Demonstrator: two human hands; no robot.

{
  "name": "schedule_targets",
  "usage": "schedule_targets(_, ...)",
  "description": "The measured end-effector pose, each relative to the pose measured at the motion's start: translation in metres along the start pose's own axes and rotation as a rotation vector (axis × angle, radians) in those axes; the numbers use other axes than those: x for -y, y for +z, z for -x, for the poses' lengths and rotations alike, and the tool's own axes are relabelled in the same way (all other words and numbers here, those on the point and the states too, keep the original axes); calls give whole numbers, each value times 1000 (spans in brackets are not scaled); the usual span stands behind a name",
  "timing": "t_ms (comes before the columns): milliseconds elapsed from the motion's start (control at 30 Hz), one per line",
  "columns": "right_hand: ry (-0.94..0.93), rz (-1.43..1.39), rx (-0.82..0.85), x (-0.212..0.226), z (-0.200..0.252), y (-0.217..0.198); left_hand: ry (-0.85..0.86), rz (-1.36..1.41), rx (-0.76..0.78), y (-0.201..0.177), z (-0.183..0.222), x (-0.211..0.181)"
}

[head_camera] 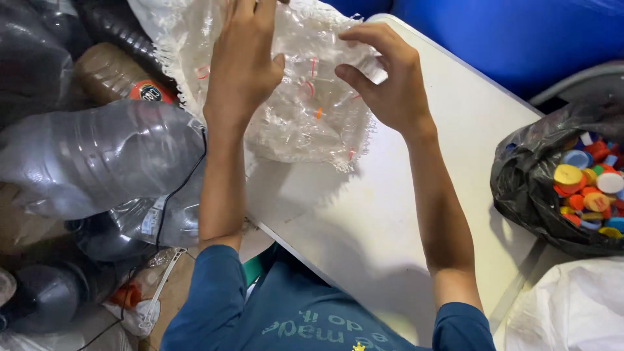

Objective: The person removes plastic bottles from a white sack, unscrews the caps, and places the caps into a black bag. They then crush the empty bottles and place them into a separate white sack. This process is repeated for multiple bottles.

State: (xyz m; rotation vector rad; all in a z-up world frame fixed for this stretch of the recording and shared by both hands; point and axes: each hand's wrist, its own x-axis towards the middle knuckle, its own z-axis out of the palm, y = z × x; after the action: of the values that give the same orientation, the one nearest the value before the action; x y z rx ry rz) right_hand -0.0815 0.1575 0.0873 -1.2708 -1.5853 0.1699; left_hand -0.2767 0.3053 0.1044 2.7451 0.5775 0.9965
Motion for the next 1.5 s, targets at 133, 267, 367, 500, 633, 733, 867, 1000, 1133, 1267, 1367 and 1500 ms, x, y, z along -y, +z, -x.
schedule_targets(133, -192, 164, 48, -14, -50, 38, -177, -38, -50, -11, 7, 17)
schedule_targets(267, -139, 209, 66, -49, -69, 66, -184, 3, -23, 7, 18, 45)
schedule_targets(367, -109, 252, 54, -64, -73, 71, -115, 48, -19, 14, 21, 51)
schedule_targets(500, -252, 387, 16, -59, -73, 61, -103, 64, -42, 13, 18, 45)
schedule_targets(633, -259, 278, 28, -58, -65, 42, -101, 26, -76, 8, 19, 35)
schedule_targets(733, -198, 558, -64, -64, -56, 34, -99, -22, -63, 3, 19, 24)
schedule_targets(867, -110, 480, 10, -79, -51, 24, -89, -46, -45, 6, 13, 16)
schedule_targets(1000, -60, 464, -19, -85, -48, 18, -40, -126, -48, 24, 1, 24)
schedule_targets(1133, -13, 522, -58, -88, -49, 11, 47, -134, -87, 39, -10, 18)
schedule_targets(1267, 74, 631, -116, -114, -48, 19, 128, -127, -38, 61, -8, 24)
schedule_targets(1367, 60, 605, -243, -119, -52, 20, 136, -185, -36, 66, -5, 30)
schedule_targets(1500, 101, 520, -375, -121, -52, 18, 43, -236, -78, 66, -1, 32)
